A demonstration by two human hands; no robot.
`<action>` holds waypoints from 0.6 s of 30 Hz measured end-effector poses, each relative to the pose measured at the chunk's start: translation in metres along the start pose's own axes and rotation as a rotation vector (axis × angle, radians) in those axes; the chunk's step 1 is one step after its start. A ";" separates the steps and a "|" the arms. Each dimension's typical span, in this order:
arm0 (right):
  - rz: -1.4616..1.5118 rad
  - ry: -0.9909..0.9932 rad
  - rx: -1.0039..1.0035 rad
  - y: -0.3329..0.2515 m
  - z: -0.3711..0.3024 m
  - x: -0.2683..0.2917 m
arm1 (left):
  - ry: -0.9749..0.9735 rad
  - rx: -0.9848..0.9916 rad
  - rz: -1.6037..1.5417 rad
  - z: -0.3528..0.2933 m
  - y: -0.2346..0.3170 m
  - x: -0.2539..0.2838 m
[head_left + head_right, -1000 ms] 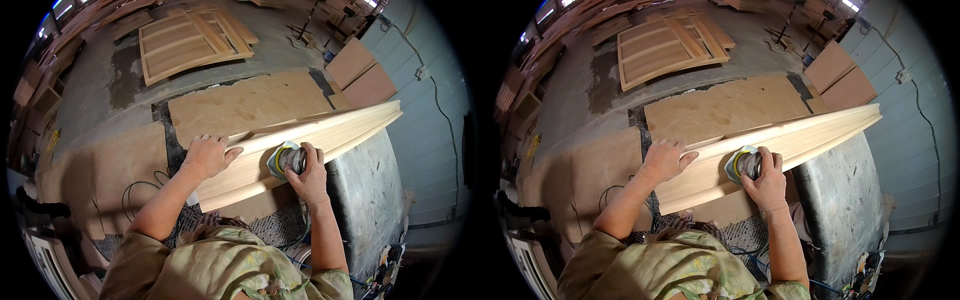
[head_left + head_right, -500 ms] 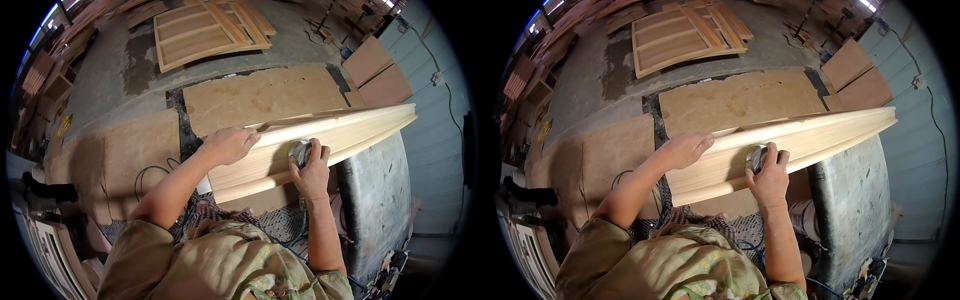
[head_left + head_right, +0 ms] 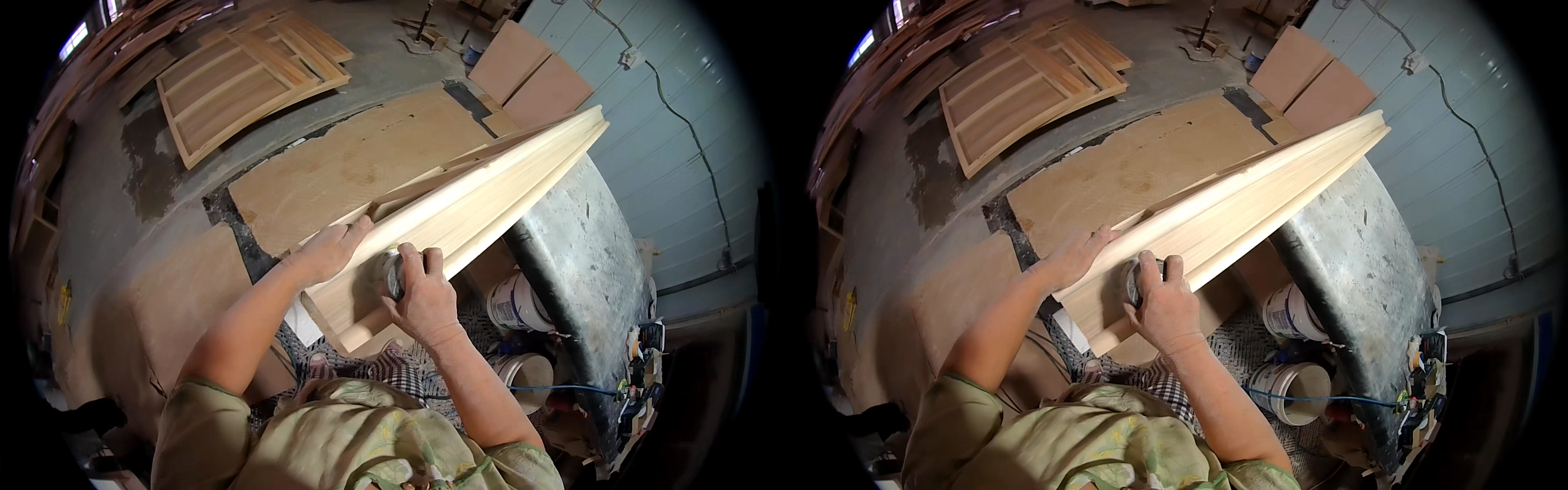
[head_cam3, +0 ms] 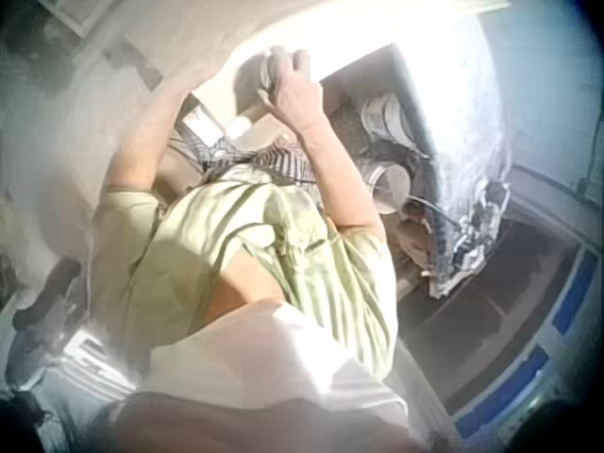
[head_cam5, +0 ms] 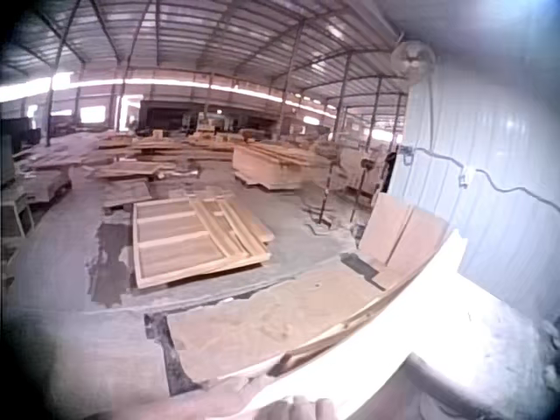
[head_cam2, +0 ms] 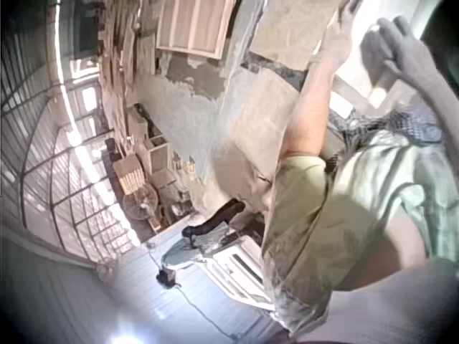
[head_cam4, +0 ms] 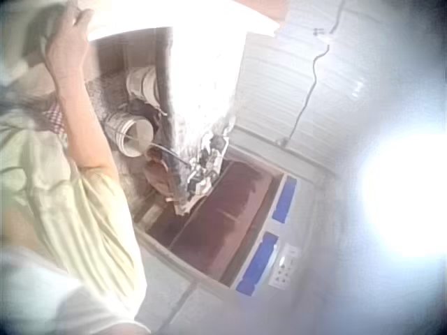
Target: The person sands the curved and flat surfaces of a wooden frame using a pneumatic orbital sander and then uses a small tool to scrape or clean around the joints of the frame.
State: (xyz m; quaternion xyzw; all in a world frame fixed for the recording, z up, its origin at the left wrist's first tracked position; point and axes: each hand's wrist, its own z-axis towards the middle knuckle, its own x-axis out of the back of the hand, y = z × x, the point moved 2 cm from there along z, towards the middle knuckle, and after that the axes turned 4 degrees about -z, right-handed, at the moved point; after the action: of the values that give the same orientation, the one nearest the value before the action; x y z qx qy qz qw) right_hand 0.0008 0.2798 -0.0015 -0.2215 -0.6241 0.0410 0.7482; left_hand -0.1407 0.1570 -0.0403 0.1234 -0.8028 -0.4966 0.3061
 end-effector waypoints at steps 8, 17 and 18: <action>-0.026 0.171 -0.225 0.143 0.084 0.040 | 0.089 -0.172 0.297 -0.017 0.010 -0.005; -0.078 0.333 -0.445 0.355 0.203 0.098 | 0.149 -0.291 0.347 -0.027 0.006 -0.005; -0.065 0.339 -0.467 0.358 0.208 0.099 | 0.153 -0.299 0.335 -0.031 0.005 -0.005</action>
State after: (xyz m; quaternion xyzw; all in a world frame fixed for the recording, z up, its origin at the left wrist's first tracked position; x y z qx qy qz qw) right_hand -0.0987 0.6930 -0.0218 -0.3711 -0.4896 -0.1654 0.7715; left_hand -0.1171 0.1394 -0.0280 -0.0210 -0.7039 -0.5417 0.4590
